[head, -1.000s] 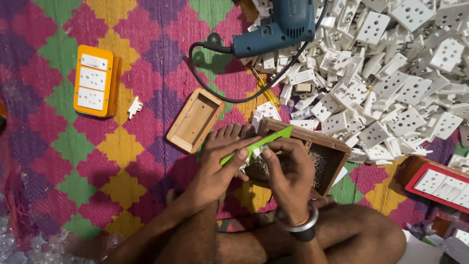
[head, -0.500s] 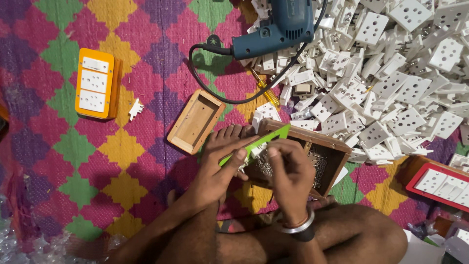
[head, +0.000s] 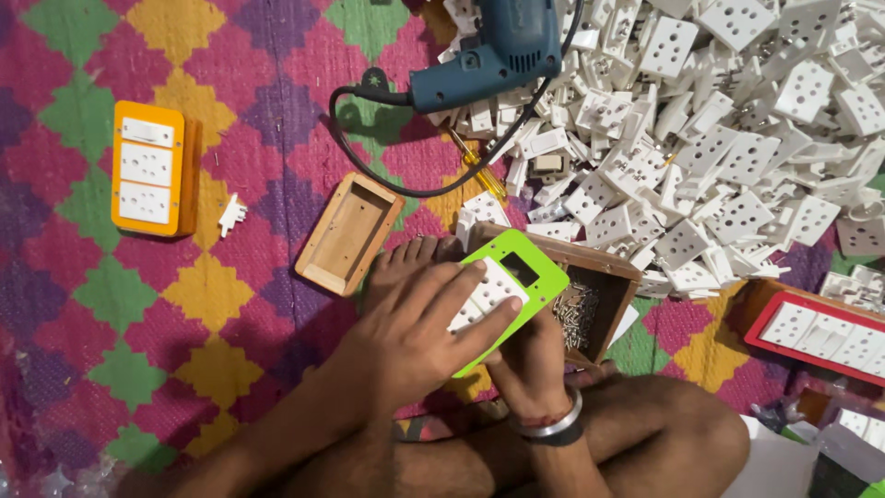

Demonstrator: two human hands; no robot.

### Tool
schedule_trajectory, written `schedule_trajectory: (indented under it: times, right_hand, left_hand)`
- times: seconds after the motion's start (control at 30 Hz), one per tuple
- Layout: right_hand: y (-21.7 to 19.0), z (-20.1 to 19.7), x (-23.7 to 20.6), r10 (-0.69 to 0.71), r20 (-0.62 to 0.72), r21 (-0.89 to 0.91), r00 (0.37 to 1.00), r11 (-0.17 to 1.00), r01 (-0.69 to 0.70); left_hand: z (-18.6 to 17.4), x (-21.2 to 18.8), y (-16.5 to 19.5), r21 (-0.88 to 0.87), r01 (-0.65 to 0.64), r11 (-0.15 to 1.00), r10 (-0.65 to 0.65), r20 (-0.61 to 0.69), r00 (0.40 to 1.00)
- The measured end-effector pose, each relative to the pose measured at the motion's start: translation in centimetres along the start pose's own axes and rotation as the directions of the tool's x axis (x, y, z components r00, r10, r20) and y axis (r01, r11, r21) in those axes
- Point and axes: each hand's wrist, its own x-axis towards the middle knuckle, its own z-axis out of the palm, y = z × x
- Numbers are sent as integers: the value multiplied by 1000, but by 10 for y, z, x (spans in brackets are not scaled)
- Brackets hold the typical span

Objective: The person assembles electrical socket units by inserting white plastic socket inserts into colored plastic frames and securing them with screws. They handle yellow and green frames, using a screwdriver to fasten the components while sitting on a mat surrounded by parts.

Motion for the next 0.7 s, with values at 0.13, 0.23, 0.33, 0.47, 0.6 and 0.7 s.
schedule_trajectory:
  times: [0.13, 0.23, 0.33, 0.47, 0.6, 0.7]
  right_hand:
    - [-10, 4, 8, -187, -59, -536, 981, 835, 127]
    - [-14, 5, 7, -399, 207, -978, 893, -84, 189]
    - [-8, 5, 2, -286, 699, -648, 656, -640, 412]
    - [6, 4, 4, -321, 677, -664, 662, -654, 362]
    - [12, 0, 11, -298, 588, -715, 752, -627, 310]
    - [12, -3, 11, -311, 613, -693, 726, -653, 306]
  left_hand:
    - [7, -4, -3, -282, 187, 941, -203, -26, 979]
    - [15, -17, -5, -734, 552, 396, -613, 237, 754]
    - [27, -29, -10, -828, 549, -116, -702, 459, 544]
    - [42, -40, -21, -806, 264, -529, -649, 586, 486]
    - [48, -44, -27, -743, 166, -648, -568, 617, 544]
    - [50, -44, -26, -752, 162, -639, -580, 610, 541]
